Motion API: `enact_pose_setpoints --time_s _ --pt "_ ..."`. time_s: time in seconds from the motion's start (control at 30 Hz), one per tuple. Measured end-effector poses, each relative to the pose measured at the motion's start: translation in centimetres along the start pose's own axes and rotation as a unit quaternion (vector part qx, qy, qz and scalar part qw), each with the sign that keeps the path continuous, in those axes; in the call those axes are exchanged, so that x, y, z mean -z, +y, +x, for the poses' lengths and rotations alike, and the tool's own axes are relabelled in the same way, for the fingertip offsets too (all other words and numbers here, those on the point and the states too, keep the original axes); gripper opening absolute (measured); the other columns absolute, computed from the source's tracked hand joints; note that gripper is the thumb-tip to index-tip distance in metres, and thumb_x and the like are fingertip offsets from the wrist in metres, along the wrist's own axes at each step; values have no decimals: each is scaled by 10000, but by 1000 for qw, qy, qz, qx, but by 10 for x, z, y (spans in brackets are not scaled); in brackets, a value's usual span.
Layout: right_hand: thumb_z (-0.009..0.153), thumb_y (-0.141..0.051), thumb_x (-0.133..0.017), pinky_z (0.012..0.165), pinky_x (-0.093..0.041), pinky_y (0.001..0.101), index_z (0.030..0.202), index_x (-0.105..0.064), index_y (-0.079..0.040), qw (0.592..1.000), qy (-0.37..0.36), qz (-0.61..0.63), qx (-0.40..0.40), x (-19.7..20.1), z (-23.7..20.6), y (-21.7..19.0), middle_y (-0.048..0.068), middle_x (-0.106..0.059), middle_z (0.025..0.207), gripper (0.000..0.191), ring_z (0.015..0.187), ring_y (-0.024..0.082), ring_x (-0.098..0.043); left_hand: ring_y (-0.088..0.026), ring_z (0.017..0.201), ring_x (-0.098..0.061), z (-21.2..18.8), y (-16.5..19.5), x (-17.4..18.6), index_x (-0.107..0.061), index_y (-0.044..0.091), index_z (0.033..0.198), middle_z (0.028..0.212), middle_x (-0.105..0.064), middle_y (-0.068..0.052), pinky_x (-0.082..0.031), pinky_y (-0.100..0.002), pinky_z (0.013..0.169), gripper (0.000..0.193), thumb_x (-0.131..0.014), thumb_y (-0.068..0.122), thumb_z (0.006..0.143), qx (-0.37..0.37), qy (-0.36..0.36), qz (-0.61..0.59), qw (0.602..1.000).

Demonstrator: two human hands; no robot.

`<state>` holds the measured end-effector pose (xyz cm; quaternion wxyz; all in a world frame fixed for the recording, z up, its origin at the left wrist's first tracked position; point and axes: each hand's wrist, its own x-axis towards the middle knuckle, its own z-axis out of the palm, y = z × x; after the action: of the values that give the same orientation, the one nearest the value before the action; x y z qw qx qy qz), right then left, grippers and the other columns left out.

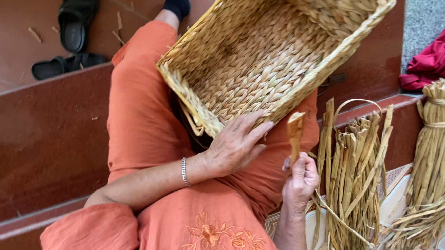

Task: The person sits on the floor with a woven basket on their lap and weaves flat plant-fiber strips around the basket rim, tucking and tightening each strip by hand. They pull strips from bundles on the floor beside them and continue binding the rim edge.

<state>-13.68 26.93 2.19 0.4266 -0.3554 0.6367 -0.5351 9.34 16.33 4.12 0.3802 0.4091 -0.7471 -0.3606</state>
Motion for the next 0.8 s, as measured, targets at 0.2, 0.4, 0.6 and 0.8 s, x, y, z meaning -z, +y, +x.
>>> enact_pose_setpoints --time_s 0.2,0.4,0.6,0.8 --pt "1090 -166 -638 725 -452 233 1035 -637 4 990 -108 -83 27 -17 -10 -11 21 -601 889 179 788 96 -539 -403 1323 -503 -11 14 10 -527 46 1339 1464 -451 -180 -389 -575 1135 661 -850 192 782 -57 87 8 995" --pt "1001 -117 -701 663 -426 210 1023 -674 18 972 -194 -131 4 -21 -16 -27 -2 -597 861 140 749 71 -524 -250 1009 -696 -53 17 15 -668 56 1150 1089 -698 -84 -558 -353 907 241 -741 -17 931 29 51 -228 972" --pt "943 -58 -718 582 -400 211 944 -691 29 937 -282 -206 -6 -30 -27 -29 -5 -588 800 91 671 59 -498 -248 963 -727 -105 2 37 -678 56 1122 1054 -706 -90 -593 -335 880 238 -738 -21 905 146 58 -246 956" --pt "980 -66 -695 607 -418 204 947 -666 22 945 -286 -157 -2 -35 -32 -20 -7 -575 808 98 683 61 -500 -417 1197 -489 -104 -41 43 -546 -36 1292 1281 -530 -240 -424 -494 1015 637 -816 93 729 134 128 87 979"
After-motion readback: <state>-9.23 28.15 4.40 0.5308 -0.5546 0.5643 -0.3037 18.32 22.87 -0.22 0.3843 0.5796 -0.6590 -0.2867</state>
